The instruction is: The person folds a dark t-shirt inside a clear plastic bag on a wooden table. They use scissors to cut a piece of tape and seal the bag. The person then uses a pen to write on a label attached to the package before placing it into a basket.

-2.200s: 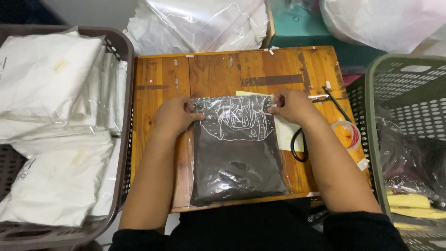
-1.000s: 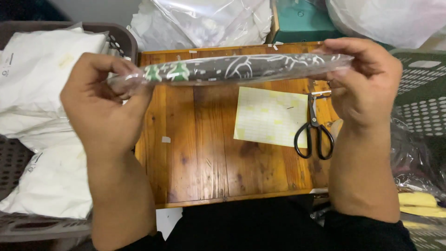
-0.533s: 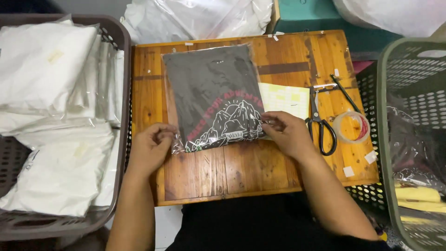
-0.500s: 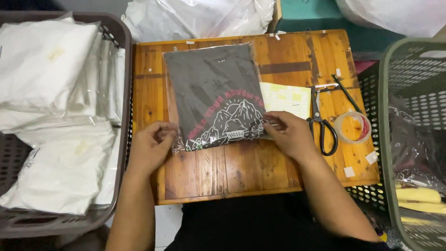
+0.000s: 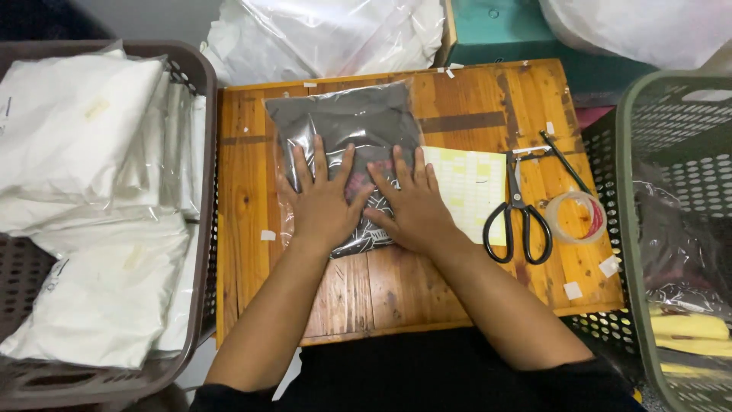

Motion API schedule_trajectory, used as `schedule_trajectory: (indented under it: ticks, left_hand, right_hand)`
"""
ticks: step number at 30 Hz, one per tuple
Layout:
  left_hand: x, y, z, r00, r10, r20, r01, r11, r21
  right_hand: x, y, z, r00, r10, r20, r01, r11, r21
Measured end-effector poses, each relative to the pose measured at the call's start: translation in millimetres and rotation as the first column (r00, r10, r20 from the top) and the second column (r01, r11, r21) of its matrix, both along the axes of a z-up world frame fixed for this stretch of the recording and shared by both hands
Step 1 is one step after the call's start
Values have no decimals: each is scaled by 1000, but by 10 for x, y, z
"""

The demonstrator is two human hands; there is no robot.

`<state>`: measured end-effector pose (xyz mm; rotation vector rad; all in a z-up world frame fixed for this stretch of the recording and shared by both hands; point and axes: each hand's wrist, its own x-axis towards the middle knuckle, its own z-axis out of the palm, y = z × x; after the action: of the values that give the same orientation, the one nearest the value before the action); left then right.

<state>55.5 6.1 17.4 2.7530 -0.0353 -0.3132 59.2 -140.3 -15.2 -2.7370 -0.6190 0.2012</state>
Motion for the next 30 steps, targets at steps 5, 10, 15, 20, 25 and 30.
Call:
schedule_trajectory:
  ticks: [5,10,15,20,25,30]
  left_hand:
    - [55,18,-165,1000,15,-16,-14,997,78]
    - [86,26,-188,999,-7,-42,12,993,120]
    - [85,8,-125,998,4,-62,3,994,113]
    - [75,-24,-223,999,-28,-41,34,988,149]
    - [70,7,-337,999,3,49,-11,986,166]
    - [50,15,-376,987,18,160,-29,997,70]
  right_hand:
    - [27,4,-133,1000,-14,17,14,1000,-22]
    - [38,-3,-183,999,-14,51,16,999,-40]
    - [29,11,-144,999,-20,37,21,999,-26]
    - [18,-64,-206,996,-45,77,48,998,-27]
    - [-78,-368,-80,988,-77,131,40,963,265]
    - [-353,-1240,-156,730,-470,496,398,882,250]
